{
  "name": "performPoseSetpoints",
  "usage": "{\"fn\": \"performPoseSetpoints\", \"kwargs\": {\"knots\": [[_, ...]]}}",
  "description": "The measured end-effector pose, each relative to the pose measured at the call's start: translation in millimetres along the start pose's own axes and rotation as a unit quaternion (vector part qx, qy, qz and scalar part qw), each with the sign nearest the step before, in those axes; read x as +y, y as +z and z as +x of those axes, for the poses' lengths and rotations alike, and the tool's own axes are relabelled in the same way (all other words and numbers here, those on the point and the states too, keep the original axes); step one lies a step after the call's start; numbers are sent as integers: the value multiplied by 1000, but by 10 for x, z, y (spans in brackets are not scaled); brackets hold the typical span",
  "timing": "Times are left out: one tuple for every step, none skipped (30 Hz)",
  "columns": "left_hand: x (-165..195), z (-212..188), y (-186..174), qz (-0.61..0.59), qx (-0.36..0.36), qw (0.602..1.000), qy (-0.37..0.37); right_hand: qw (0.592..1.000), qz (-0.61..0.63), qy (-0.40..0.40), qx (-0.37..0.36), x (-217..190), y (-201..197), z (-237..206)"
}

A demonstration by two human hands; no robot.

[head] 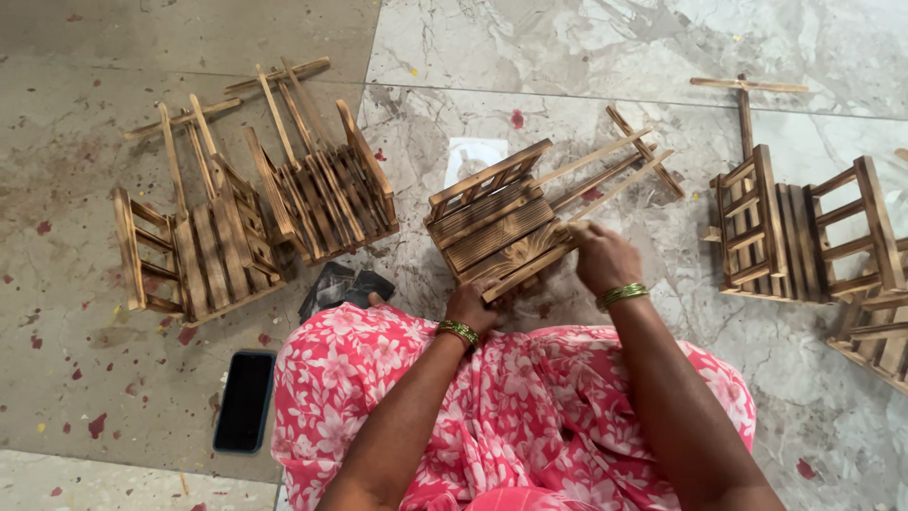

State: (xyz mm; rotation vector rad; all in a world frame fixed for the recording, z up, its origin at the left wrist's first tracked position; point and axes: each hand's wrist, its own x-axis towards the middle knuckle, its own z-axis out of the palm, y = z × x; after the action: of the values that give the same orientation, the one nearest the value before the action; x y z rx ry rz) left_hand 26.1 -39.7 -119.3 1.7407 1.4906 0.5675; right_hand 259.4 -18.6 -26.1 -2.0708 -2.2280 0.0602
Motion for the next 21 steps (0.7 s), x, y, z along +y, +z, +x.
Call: {"fn": "performPoseSetpoints", "kwargs": {"knots": [[-3, 5, 5, -1, 8, 1000, 17, 1000, 2, 12, 17, 36, -12, 13], [-5, 8, 13, -2, 15, 999, 34, 999, 4, 25, 35, 24, 6, -6], [-8, 9, 22, -7, 13, 1000, 25, 1000, -1, -13, -9, -43, 54, -43], [-15, 7, 34, -11, 11, 1000, 16, 997, -6, -52, -53, -175, 136, -91], [-22, 2, 45, -16, 10, 1000, 5, 991, -10, -90, -98, -281, 204, -162], [-30, -5, 58, -6, 11, 1000, 11, 977, 36, -208, -8, -412, 284, -239], [-37, -9, 65, 6, 12, 1000, 18, 940, 82, -319, 87, -520, 344, -279], [-42, -15, 70, 18, 13, 999, 24, 940, 94, -313, 95, -549, 364, -301], [-48, -20, 67, 16, 16, 999, 25, 941, 106, -305, 102, -554, 361, -298], [-48, -23, 64, 14, 18, 999, 27, 942, 117, -296, 110, -507, 329, -281], [-40, -14, 60, 11, 22, 999, 32, 980, 62, -190, 2, -407, 265, -227], [-29, -7, 54, 6, 12, 1000, 24, 992, 5, -79, -103, -315, 196, -135], [-23, -8, 43, 1, 2, 1000, 14, 997, 8, -34, -62, -180, 109, -83], [-16, 4, 28, -3, -7, 1000, 6, 1000, 10, 8, -18, -45, 19, -36], [-6, 11, 20, -4, -3, 1000, 6, 1000, 0, 26, -17, 7, -22, 20], [1, 8, 20, -5, 0, 1000, 5, 999, -9, 45, -17, 30, -41, 39], [6, 7, 20, -6, 0, 1000, 5, 998, -18, 66, -18, 20, -39, 33], [8, 8, 24, -7, -1, 1000, 2, 999, 6, 19, -33, -37, -4, 7], [7, 8, 28, -8, -3, 1000, -1, 998, 31, -29, -47, -157, 71, -46], [1, 2, 35, -8, -4, 1000, -5, 994, 55, -77, -61, -265, 147, -123], [-5, -3, 43, 0, -1, 1000, -4, 978, 83, -189, 21, -396, 234, -214]]}}
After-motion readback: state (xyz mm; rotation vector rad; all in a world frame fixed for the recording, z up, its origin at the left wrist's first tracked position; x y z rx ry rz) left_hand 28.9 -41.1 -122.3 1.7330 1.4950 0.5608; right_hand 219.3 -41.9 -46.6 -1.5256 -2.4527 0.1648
